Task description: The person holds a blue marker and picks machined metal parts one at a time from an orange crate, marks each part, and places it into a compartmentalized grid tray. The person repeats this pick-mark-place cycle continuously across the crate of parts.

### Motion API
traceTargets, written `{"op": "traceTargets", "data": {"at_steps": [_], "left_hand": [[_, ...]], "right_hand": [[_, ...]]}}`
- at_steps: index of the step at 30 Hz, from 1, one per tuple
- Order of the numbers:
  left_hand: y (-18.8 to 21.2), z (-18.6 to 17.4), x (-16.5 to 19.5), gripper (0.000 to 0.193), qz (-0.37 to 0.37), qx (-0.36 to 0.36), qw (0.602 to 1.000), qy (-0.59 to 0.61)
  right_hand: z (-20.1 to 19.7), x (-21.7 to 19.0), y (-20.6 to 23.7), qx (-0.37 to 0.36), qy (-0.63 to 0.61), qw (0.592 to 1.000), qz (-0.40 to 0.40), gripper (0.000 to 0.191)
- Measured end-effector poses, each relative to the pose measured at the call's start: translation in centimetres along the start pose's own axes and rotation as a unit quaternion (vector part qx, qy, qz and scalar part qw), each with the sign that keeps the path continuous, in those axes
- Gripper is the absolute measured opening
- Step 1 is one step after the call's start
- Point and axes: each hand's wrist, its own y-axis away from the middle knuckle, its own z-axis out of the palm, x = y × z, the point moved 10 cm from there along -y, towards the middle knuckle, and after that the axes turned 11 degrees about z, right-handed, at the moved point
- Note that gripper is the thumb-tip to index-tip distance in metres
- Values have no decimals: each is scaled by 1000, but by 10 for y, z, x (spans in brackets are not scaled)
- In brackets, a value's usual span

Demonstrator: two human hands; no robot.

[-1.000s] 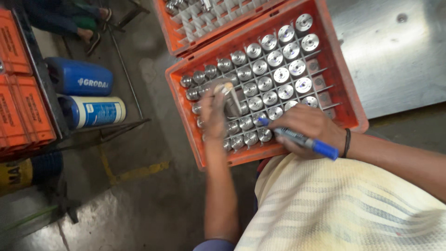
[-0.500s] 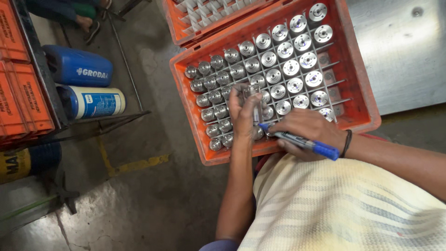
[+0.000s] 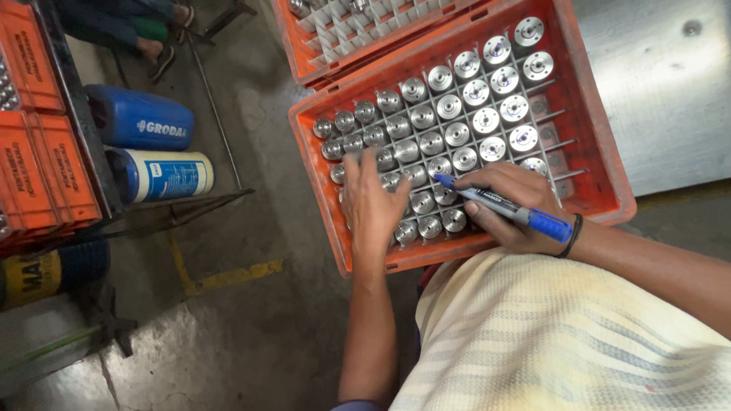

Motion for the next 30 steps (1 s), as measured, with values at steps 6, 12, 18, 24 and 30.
{"op": "traceTargets", "data": {"at_steps": [6, 12, 18, 24, 30], "left_hand": [[-5, 19, -54, 51, -80, -15, 997, -5], [-4, 3, -65, 50, -87, 99, 748, 650], [24, 94, -25, 38, -234, 75, 651, 718], [31, 106, -24, 38, -223, 87, 670, 702], [23, 100, -10, 34, -209, 66, 652, 726]], "right_hand": [[4, 4, -6, -11, -11, 1000, 13, 24], [6, -15, -7, -25, 27, 998, -50, 26], [24, -23, -12, -56, 31, 993, -104, 28], [24, -16, -4, -66, -10, 994, -82, 30], [19, -17, -3, -45, 0, 997, -66, 28]]}}
